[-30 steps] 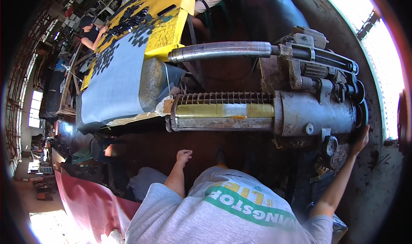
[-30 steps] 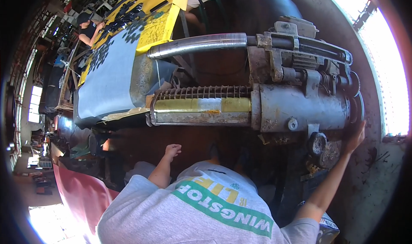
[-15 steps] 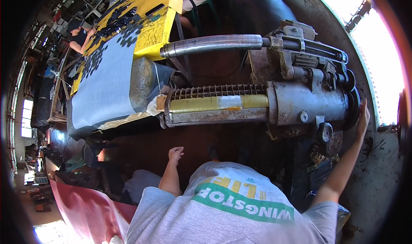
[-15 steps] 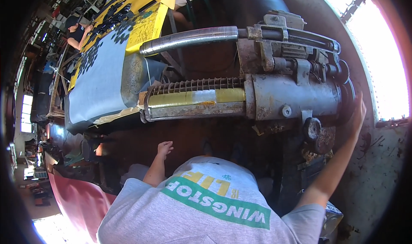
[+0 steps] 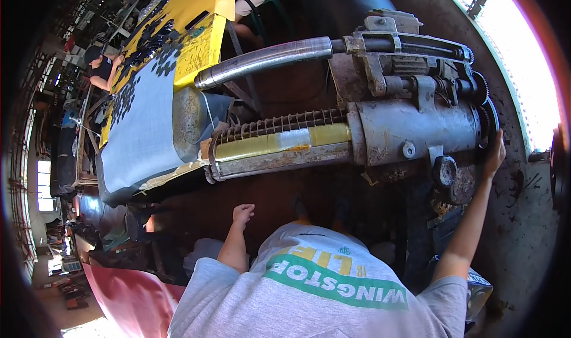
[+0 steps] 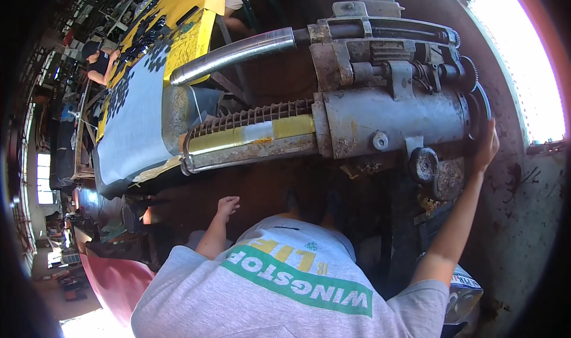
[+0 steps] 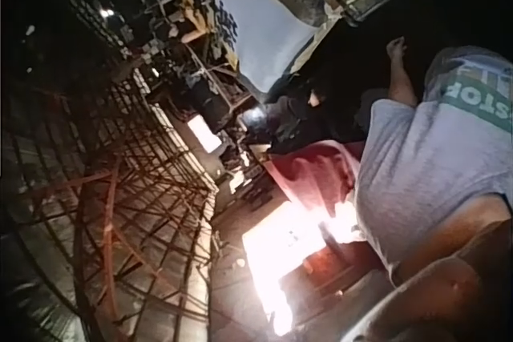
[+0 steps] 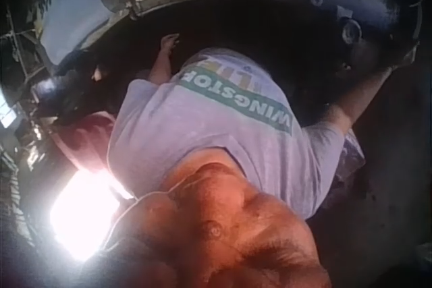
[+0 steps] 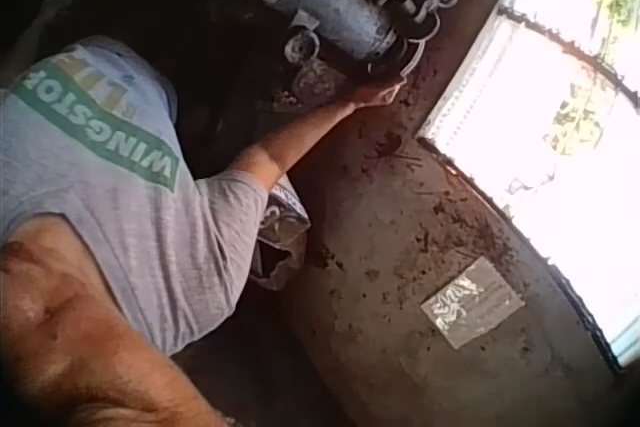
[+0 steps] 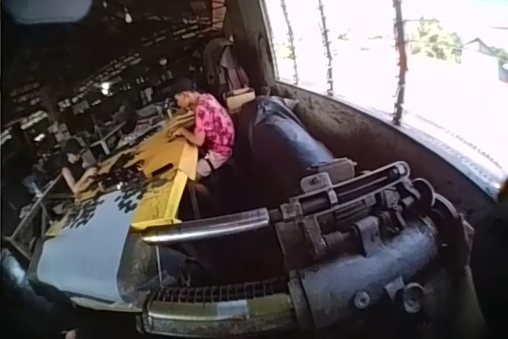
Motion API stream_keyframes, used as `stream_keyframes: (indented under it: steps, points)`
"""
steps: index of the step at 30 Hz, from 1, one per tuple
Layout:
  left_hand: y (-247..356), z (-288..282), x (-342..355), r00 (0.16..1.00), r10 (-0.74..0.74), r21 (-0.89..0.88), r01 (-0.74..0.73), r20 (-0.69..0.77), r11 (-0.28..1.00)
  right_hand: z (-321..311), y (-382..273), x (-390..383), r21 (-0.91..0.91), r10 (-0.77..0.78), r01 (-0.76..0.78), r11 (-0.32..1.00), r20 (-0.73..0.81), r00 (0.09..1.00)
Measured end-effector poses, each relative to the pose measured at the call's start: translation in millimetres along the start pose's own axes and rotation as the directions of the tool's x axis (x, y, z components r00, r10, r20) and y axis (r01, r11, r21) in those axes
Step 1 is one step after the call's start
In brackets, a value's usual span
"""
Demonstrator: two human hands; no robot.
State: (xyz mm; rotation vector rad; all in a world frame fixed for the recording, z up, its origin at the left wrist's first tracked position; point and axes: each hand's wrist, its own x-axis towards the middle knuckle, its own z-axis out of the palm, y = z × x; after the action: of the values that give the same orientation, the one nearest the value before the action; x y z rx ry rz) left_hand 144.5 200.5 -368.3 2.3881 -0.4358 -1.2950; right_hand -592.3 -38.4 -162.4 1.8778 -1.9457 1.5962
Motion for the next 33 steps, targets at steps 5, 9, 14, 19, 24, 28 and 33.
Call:
stream_keyframes:
  steps: [5,9,14,19,24,28,33]
  points:
    - [13,8,13,0.996,0.078,0.007,-0.079,0.053,0.997,-5,59,-84,0.158,0.329,-0.31,0.938,-0.115,0.937]
    - [15,12,28,0.991,0.13,-0.058,-0.129,0.023,0.99,-32,119,-113,0.258,0.561,-0.594,0.762,0.194,0.805]
    - [16,0,18,0.982,0.04,-0.193,-0.076,-0.183,0.978,-26,-65,3,0.251,0.345,-0.332,0.909,-0.008,0.939]
    - [10,-6,24,0.93,-0.05,-0.461,-0.133,-0.365,0.877,0,-20,105,-0.239,0.313,-0.23,0.943,0.409,0.857]
    - [37,-38,-3,0.937,0.01,-0.253,-0.104,-0.349,0.962,10,-19,88,-0.217,0.174,-0.141,0.966,0.144,0.974]
    - [45,-67,-14,0.911,0.113,-0.208,-0.208,-0.396,0.956,-1,-18,60,-0.199,0.117,-0.085,0.976,0.155,0.981]
    - [83,-115,-9,0.549,0.356,-0.26,-0.752,-0.756,0.605,-5,20,-22,0.118,0.123,-0.113,0.987,-0.076,0.99]
